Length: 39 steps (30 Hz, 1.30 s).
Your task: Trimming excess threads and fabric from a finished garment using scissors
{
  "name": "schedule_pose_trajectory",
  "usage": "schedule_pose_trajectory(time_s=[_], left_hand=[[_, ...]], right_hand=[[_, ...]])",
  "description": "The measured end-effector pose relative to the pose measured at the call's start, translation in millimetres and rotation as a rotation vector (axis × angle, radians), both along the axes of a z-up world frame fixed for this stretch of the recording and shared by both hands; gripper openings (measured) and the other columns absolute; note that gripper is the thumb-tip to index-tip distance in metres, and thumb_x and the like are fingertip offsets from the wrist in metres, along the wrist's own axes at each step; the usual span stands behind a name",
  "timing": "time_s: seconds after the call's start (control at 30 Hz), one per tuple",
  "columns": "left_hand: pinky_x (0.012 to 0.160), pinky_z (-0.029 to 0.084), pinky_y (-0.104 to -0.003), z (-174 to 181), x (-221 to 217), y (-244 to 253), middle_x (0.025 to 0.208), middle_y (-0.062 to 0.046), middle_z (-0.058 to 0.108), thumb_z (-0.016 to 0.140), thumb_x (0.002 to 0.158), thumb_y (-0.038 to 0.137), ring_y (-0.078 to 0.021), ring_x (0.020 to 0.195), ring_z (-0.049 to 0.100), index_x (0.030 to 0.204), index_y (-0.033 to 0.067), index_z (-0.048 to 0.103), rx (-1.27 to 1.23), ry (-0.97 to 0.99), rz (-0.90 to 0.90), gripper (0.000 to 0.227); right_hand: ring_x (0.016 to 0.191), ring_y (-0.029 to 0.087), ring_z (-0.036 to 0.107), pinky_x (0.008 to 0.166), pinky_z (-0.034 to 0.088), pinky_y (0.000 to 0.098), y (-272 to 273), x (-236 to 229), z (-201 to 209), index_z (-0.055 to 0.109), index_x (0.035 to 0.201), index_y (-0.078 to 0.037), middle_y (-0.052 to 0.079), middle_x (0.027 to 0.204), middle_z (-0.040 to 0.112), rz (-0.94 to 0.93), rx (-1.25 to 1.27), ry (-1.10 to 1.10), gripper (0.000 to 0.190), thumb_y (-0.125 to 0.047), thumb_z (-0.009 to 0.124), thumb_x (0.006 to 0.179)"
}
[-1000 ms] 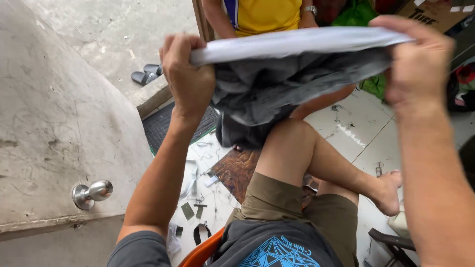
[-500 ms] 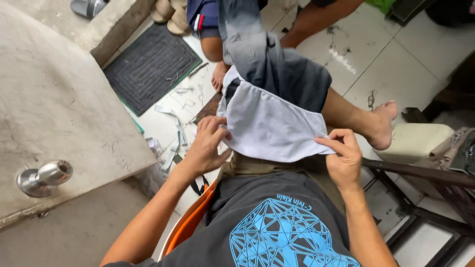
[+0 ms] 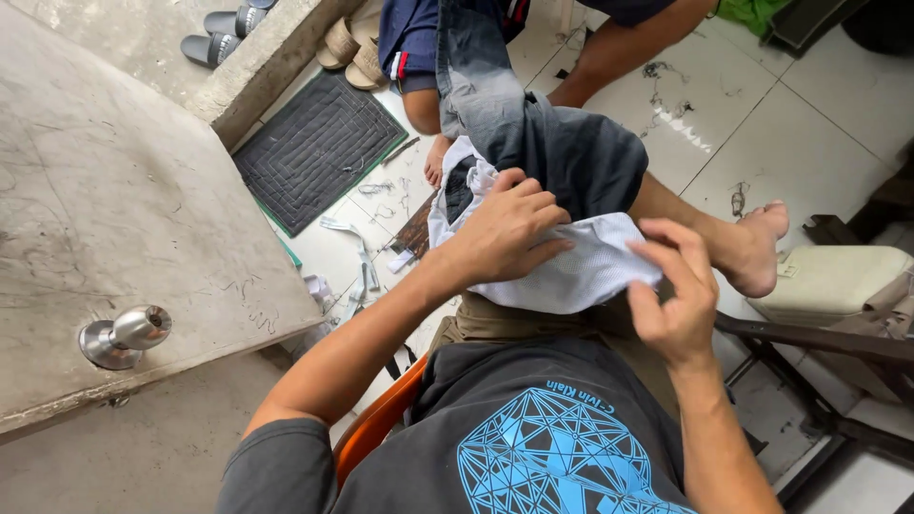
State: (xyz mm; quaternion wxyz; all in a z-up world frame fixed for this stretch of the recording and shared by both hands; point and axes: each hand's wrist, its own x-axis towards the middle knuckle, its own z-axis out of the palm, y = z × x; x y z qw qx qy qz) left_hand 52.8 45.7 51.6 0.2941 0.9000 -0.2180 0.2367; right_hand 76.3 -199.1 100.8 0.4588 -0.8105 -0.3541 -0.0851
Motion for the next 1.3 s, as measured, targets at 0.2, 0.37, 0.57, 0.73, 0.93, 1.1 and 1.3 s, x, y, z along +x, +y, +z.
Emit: schedule_pose_trajectory(time_s=[0.2,0.37,0.57,0.73,0.93,1.1,1.3], left_hand=[[0.070,0.052,-0.041,71.2,21.5,34.2,0.084,-0.002,0.056,0.066,0.098,0.019,-0.0295,0.076,0.065,0.100,0.0163,0.060,-0.158,-0.033,-0.105,0.007],[0.062,0.055,-0.035,117.8,48.3,67.9,0.089,0.007,0.050,0.068,0.101,0.031,-0.0214,0.064,0.066,0.104,0.0253,0.059,0.061,-0.291,0.154,0.011],[0.055,0.041,-0.047,61.7,127.3,79.4,0.070,-0.005,0.066,0.084,0.086,0.039,-0.0310,0.066,0.064,0.073,0.0149,0.054,0.001,0.023,0.160,0.041],[0.075,0.046,-0.034,79.3,65.0,59.9,0.095,-0.006,0.056,0.069,0.096,0.017,-0.0204,0.080,0.057,0.092,0.0083,0.061,-0.328,0.098,0.099,0.012],[0.073,0.055,-0.049,94.7,-50.7,7.8,0.094,-0.013,0.063,0.087,0.081,0.032,-0.0380,0.084,0.067,0.103,0.0070,0.062,-0.380,0.203,-0.016,0.042],[0.075,0.055,-0.041,36.5,-66.2,10.6,0.087,-0.006,0.063,0.079,0.084,0.013,-0.0316,0.082,0.069,0.102,0.0123,0.063,-0.364,0.173,0.147,0.024],[0.072,0.055,-0.035,72.0,-29.7,28.2,0.082,-0.008,0.063,0.064,0.097,0.001,-0.0256,0.074,0.067,0.106,0.0094,0.063,-0.660,-0.036,0.376,0.013]], right_hand=[[0.099,0.037,0.066,0.101,0.047,0.0521,23.1,23.8,-1.9,0.067,0.120,0.001,0.018,0.100,0.068,0.180,-0.152,-0.025,0.050,-0.014,0.083,0.076],[0.080,0.004,0.050,0.084,0.046,0.0251,-26.8,48.7,27.9,0.072,0.103,-0.012,-0.008,0.074,0.062,0.249,-0.108,0.495,0.018,-0.022,0.068,0.088],[0.052,0.006,0.042,0.046,0.028,0.0201,-12.2,62.0,36.5,0.059,0.087,-0.003,-0.005,0.064,0.046,0.224,0.321,1.111,0.020,-0.022,0.063,0.091],[0.067,0.018,0.061,0.062,0.046,0.0250,-22.7,59.9,3.8,0.068,0.093,0.002,0.005,0.072,0.060,-0.049,0.581,1.203,0.020,-0.018,0.067,0.093],[0.091,0.029,0.072,0.094,0.060,0.0387,13.5,26.7,34.9,0.070,0.094,0.004,0.021,0.092,0.071,-0.010,0.799,1.061,0.016,-0.008,0.060,0.097],[0.087,0.026,0.070,0.092,0.058,0.0359,-42.9,73.8,-64.8,0.067,0.099,0.001,0.019,0.092,0.070,-0.058,0.806,1.032,0.013,-0.009,0.060,0.100],[0.089,0.019,0.049,0.094,0.044,0.0284,-15.1,67.8,-13.0,0.061,0.115,-0.009,0.010,0.091,0.065,-0.259,0.528,0.675,0.019,-0.021,0.062,0.101]])
